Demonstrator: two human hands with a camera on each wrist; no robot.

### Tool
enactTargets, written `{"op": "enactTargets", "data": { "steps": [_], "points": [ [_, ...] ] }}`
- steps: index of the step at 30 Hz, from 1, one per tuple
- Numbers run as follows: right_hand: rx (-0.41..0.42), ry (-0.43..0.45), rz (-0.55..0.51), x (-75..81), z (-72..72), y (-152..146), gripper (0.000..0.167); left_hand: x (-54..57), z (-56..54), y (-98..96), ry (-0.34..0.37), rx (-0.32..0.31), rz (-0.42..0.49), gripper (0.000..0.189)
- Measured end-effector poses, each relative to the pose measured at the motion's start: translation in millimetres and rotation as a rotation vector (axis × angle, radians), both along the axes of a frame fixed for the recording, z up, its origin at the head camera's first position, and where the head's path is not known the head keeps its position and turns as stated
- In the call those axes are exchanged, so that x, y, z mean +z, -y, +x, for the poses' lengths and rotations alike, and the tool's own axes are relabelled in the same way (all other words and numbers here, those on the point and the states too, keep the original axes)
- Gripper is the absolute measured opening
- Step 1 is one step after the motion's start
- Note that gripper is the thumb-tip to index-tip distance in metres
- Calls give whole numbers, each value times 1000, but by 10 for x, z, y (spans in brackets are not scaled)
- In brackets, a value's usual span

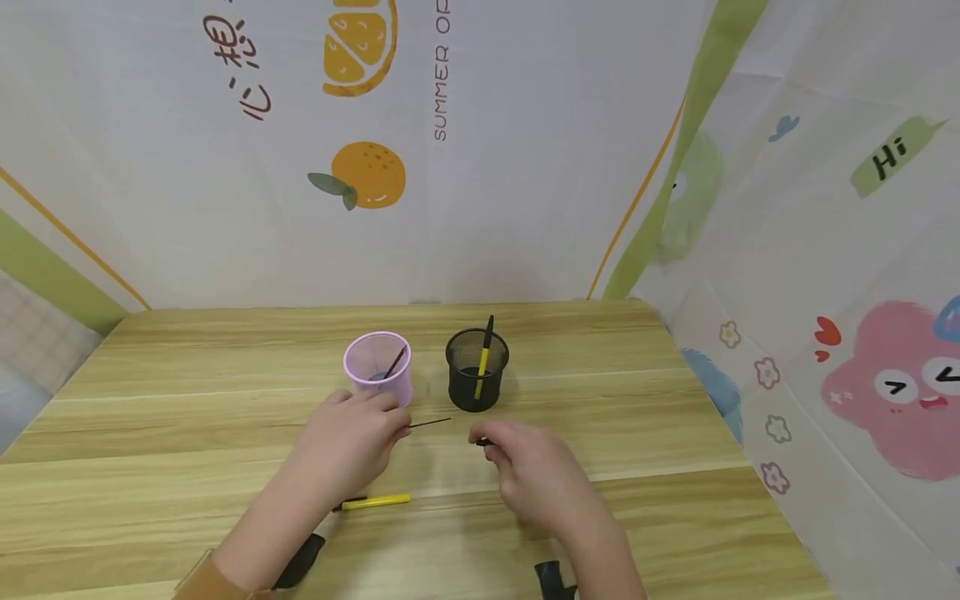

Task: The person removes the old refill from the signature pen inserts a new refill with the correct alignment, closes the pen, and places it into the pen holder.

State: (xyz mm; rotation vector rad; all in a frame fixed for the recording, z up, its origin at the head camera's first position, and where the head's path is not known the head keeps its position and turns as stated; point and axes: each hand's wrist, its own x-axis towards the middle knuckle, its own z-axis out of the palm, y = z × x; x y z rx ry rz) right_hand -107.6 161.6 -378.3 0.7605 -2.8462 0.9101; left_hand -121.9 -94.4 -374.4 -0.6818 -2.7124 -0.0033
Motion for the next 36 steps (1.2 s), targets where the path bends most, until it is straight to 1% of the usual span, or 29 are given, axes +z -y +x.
{"op": "enactTargets", "data": {
  "steps": [2,5,7,11,16,19,28,33,36],
  "points": [
    [5,-7,4,-10,1,5,27,-40,-68,-22,15,-4,-39,9],
    [1,-19,13,-14,7,7,25,-114,-171,-52,39,-33,-89,14],
    [-7,-15,18,-12,10,7,24,-164,-231,-69,58,-53,-112,15],
    [-8,4,10,-3,8,5,20,-230,-311,-100,100,-60,-167,16],
    [14,19,-14,-8,-1,9,17,-263,-357,-155,142,-75,-232,16],
    [23,30,-22,-8,0,7,18,-263,-378,-189,136,-83,-261,17],
    [20,58,-6,6,8,9,23,-236,-420,-238,146,-89,-292,16],
    [16,62,-2,1,15,11,25,-248,-446,-259,142,-84,-322,16],
    [18,60,0,-7,17,14,26,-274,-467,-270,144,-77,-341,14]
  ]
}}
